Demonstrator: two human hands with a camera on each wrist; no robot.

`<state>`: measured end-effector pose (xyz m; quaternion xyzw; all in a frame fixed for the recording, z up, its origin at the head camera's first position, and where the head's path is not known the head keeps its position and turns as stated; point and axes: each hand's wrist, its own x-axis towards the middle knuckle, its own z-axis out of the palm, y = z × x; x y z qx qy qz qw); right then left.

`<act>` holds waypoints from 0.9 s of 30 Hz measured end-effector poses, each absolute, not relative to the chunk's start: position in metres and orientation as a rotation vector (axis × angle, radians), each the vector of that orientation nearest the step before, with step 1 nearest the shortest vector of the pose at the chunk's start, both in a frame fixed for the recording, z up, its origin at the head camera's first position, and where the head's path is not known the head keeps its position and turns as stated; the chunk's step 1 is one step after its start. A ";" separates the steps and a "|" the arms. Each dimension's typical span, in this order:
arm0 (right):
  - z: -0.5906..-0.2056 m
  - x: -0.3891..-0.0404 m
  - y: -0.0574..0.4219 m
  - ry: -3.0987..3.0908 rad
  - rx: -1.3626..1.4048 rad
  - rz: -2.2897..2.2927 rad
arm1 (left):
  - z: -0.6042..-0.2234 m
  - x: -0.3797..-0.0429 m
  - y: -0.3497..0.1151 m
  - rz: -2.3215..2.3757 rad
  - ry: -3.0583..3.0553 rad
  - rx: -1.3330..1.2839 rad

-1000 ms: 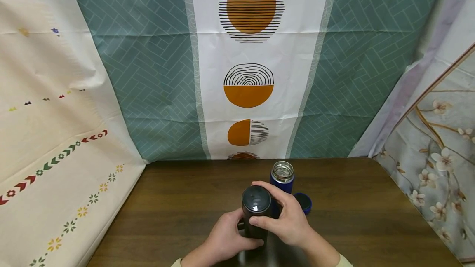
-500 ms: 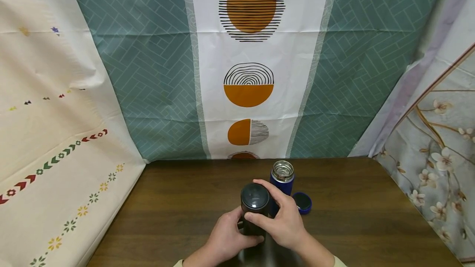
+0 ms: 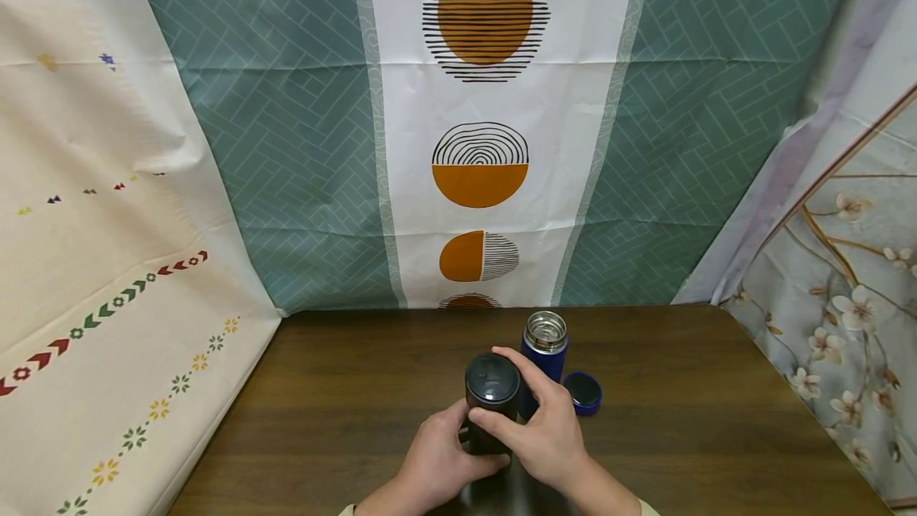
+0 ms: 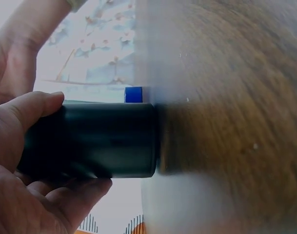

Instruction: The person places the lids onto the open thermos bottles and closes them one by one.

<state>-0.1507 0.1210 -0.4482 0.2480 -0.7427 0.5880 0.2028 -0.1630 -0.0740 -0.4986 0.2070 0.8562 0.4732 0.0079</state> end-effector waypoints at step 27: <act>-0.446 -0.158 0.132 -2.220 0.728 1.702 | -0.499 -0.168 -0.081 1.504 2.593 0.752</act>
